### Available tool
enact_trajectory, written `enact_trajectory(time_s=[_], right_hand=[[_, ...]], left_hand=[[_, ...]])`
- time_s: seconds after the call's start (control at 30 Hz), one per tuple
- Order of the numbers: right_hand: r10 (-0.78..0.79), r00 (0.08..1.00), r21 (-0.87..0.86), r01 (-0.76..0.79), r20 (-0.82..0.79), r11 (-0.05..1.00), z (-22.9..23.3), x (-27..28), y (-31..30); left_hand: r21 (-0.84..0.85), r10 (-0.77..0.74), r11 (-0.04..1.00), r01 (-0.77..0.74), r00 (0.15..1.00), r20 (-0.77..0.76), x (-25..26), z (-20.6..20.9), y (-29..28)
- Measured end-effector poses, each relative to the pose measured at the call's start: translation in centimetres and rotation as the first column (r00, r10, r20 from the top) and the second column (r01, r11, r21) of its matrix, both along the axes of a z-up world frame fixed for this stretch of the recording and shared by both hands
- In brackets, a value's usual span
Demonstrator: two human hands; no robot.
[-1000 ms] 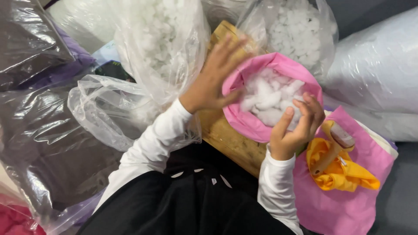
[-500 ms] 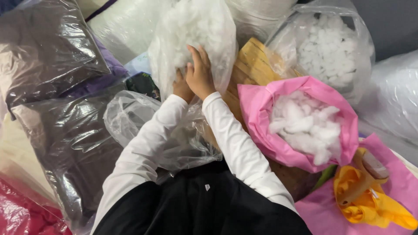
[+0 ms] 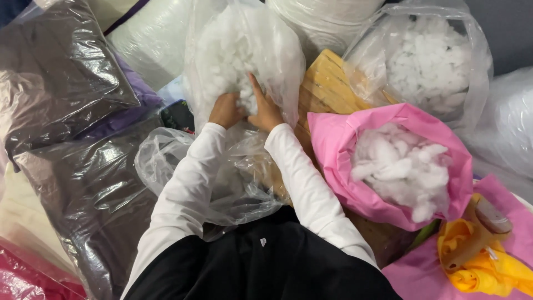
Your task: Stuffing a pink pillowcase with white fiberfill material from a large bag and smoothing it out.
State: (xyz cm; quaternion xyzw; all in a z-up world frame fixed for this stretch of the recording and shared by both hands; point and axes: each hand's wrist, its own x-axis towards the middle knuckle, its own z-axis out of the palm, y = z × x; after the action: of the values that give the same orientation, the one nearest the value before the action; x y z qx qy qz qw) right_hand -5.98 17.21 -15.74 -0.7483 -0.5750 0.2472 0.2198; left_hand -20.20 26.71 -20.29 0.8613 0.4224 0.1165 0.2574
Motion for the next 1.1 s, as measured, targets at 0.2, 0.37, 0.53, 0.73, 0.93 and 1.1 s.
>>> enact_trajectory(time_s=[0.2, 0.37, 0.53, 0.73, 0.93, 1.1], right_hand=[[0.013, 0.922, 0.132, 0.041, -0.387, 0.990, 0.6, 0.4, -0.3], [0.196, 0.812, 0.522, 0.151, -0.550, 0.840, 12.2, 0.1, -4.7], [0.263, 0.836, 0.590, 0.087, -0.481, 0.802, 25.9, 0.6, -13.8], [-0.038, 0.985, 0.685, 0.147, -0.171, 0.714, 32.6, 4.0, -25.0], [-0.275, 0.952, 0.661, 0.292, -0.133, 0.691, 30.4, 11.2, -33.3], [-0.414, 0.888, 0.445, 0.458, -0.199, 0.769, 24.8, 15.8, -37.7]], left_hand=[[-0.110, 0.089, 0.992, -0.066, 0.970, 0.224, 1.9, 10.6, -4.9], [-0.047, 0.012, 0.998, 0.035, 0.663, 0.748, 1.9, 16.7, -7.7], [-0.033, 0.007, 0.999, 0.042, 0.511, 0.860, 3.8, 29.1, -16.1], [-0.028, -0.065, 0.953, 0.303, 0.295, 0.953, 9.7, 32.7, -24.4], [0.125, -0.143, 0.701, 0.702, -0.034, 0.989, 18.6, 29.8, -27.6], [-0.121, -0.012, 0.722, 0.682, 0.186, 0.982, 21.1, 23.2, -25.0]])
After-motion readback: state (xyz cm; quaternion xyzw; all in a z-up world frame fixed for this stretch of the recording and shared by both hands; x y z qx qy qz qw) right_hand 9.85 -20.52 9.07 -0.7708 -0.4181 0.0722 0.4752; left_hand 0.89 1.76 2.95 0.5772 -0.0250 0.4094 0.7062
